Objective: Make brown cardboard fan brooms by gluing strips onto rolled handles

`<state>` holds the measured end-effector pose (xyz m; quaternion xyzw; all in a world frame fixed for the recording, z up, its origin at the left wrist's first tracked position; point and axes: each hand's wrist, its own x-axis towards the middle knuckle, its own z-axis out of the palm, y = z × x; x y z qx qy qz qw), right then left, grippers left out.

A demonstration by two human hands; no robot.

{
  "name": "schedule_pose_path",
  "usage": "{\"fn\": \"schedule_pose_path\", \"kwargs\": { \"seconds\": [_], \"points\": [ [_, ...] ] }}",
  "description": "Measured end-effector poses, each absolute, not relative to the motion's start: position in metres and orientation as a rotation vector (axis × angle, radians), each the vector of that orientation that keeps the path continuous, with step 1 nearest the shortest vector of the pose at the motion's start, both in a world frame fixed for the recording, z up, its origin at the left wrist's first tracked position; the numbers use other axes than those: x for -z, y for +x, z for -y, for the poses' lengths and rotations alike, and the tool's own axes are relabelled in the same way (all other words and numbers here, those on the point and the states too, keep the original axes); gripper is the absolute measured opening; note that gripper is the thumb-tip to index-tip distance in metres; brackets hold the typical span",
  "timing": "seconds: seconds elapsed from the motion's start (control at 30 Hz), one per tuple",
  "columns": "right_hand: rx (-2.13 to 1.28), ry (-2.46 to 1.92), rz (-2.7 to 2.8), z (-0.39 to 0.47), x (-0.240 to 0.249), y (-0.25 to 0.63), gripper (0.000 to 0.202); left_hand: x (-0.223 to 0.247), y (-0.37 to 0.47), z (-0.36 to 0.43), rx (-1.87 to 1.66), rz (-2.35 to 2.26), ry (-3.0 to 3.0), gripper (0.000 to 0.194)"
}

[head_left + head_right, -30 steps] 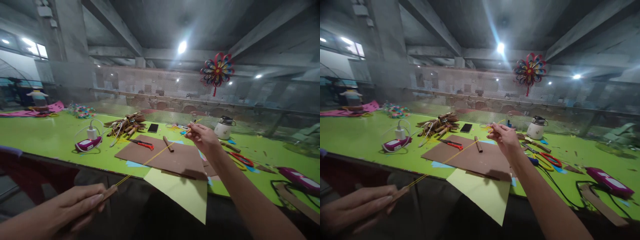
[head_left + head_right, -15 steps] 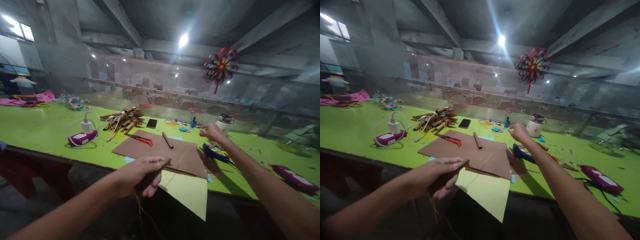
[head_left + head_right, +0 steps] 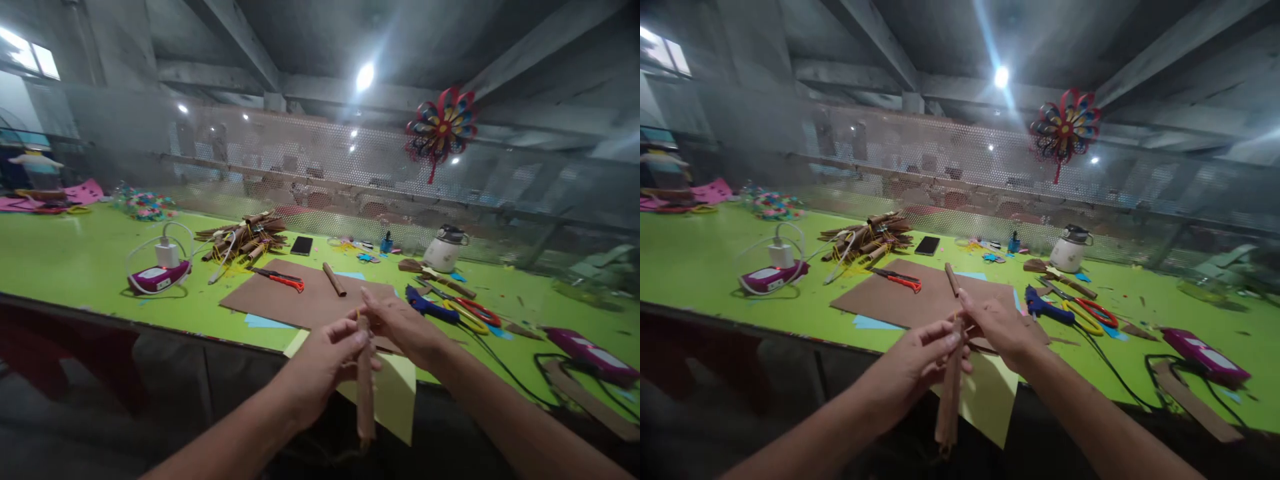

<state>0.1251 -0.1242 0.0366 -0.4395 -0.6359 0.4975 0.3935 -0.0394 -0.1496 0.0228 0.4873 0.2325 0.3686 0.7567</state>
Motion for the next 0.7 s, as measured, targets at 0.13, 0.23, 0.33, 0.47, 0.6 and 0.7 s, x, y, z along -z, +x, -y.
{"fn": "schedule_pose_path", "kwargs": {
  "seconds": [0.13, 0.23, 0.33, 0.47, 0.6, 0.7],
  "points": [
    [-0.49, -1.414, 1.672, 0.105, -0.039, 0.163, 0.043, -0.025, -0.033, 0.157, -0.664, -0.498, 1.045, 0.01],
    [-0.287, -1.534, 1.877, 0.097, -0.039, 0.187, 0.022, -0.03, -0.044, 0.145, -0.665, -0.54, 1.09, 0.004],
    [-0.334, -1.421, 2.188, 0.099, -0.031, 0.183, 0.041, -0.038, -0.055, 0.131, -0.645, -0.594, 1.144, 0.003],
    [-0.26, -1.348, 2.426, 0.098, -0.014, 0.158, 0.03, -0.056, -0.065, 0.132, -0.559, -0.537, 1.176, 0.004],
    [-0.086, -1.279, 2.31, 0.082, -0.017, 0.165, 0.021, -0.068, -0.08, 0.144, -0.558, -0.558, 1.215, 0.007],
    [-0.022, -1.252, 2.211, 0.072, -0.038, 0.187, 0.023, -0.069, -0.092, 0.138, -0.622, -0.643, 1.4, 0.018]
  ]
}}
